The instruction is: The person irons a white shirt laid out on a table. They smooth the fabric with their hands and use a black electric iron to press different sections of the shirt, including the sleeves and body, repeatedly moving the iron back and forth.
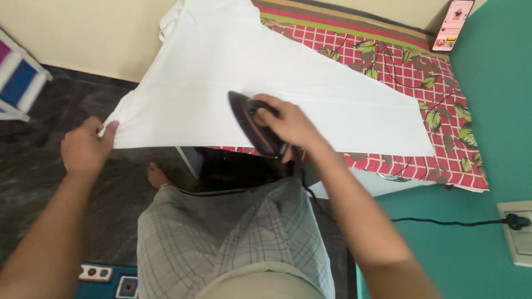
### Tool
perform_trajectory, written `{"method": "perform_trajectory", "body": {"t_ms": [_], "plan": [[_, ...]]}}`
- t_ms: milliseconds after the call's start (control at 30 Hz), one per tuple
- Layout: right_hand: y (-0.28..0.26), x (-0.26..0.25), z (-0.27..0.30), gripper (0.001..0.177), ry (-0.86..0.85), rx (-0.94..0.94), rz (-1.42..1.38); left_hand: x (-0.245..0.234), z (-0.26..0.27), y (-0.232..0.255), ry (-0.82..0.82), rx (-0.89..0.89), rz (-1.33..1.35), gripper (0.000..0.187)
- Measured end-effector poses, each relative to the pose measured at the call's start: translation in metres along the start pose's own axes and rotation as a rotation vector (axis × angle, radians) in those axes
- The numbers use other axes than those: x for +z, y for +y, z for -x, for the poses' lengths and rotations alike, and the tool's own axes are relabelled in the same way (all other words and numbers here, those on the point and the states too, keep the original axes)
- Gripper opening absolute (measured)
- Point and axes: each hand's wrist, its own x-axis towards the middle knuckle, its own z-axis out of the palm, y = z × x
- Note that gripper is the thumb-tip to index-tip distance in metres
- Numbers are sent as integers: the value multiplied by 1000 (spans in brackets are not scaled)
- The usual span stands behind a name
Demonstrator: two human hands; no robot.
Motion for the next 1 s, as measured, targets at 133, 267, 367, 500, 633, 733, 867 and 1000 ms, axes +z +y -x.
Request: {"method": "perform_trajectory", "body": {"t_ms": [133, 267, 367, 500, 633, 733, 867, 1000], "plan": [[-27, 30, -10, 45, -43, -92, 43, -2, 5, 2, -4, -78, 18, 47], [-60, 30, 2, 46, -78, 93, 141, -12, 6, 8, -7, -112, -7, 45], [-49, 15, 7, 47, -107, 307, 187, -21, 3, 11, -34, -119, -35, 44], [24, -35, 10, 46, 170, 97, 427, -26, 1, 14, -62, -135, -72, 43], [93, -113, 45, 45, 365, 183, 538, -20, 0, 8, -91, -146, -91, 46], [123, -157, 73, 48, 414, 242, 599, -13, 1, 3, -102, -152, -69, 50], [144, -203, 89, 54, 336, 419, 791, -10, 1, 0, -93, -170, -81, 52], [156, -247, 95, 57, 187, 557, 754, -7, 3, -6, -75, -126, -101, 52]]}}
